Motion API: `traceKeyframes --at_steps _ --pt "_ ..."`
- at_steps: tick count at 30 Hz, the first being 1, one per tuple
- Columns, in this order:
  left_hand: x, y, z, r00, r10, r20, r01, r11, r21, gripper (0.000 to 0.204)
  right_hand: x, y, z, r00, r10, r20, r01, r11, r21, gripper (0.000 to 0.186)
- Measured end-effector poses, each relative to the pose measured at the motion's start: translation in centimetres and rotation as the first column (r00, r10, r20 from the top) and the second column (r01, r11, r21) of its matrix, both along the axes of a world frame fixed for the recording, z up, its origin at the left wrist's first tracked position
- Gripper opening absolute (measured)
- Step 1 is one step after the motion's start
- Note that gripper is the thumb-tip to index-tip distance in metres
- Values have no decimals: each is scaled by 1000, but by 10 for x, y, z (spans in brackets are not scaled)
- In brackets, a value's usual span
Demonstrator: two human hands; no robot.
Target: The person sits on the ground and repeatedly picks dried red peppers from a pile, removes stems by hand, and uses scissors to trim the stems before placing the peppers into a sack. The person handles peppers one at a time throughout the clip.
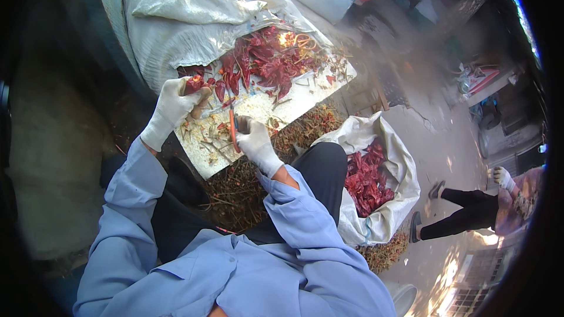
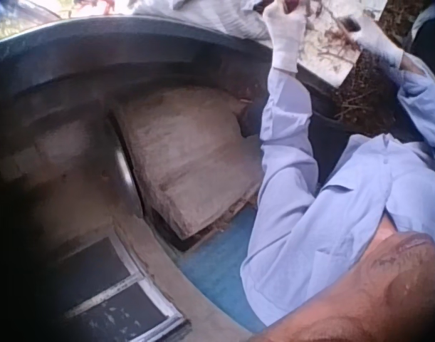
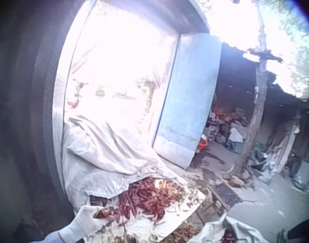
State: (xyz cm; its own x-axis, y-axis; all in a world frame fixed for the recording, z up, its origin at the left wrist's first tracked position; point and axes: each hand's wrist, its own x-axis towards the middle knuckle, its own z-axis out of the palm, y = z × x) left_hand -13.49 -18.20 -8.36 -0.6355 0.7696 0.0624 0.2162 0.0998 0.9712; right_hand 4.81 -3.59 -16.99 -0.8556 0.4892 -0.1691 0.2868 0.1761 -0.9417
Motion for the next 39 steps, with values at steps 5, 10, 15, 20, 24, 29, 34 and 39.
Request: traceKeyframes --at_steps 5,10,15,20,24,29,34,39 --pt "-2 5 1 969 -11 247 4 1000 29 17 5 1 30 963 -24 -268 0 996 -87 37" --pt "-5 9 -5 974 -75 213 62 996 64 18 6 -5 48 975 -4 -223 24 996 91 56" --pt "0 14 -1 980 -63 191 61 998 16 20 6 -7 51 978 7 -210 75 921 383 61" --pt "11 18 5 987 -65 149 59 997 45 18 5 -7 48 974 -5 -228 108 891 441 58" --pt "13 19 7 984 -74 160 72 997 16 17 4 -8 47 974 -11 -225 119 872 474 53" --pt "15 17 8 982 -67 178 65 998 13 17 5 -15 47 958 -18 -287 145 893 427 40" --pt "13 15 3 987 -48 157 47 999 11 21 8 -21 41 973 -32 -231 118 920 373 30" --pt "0 14 -9 1000 26 5 -26 998 63 28 5 -19 25 928 -85 -363 255 855 451 29"
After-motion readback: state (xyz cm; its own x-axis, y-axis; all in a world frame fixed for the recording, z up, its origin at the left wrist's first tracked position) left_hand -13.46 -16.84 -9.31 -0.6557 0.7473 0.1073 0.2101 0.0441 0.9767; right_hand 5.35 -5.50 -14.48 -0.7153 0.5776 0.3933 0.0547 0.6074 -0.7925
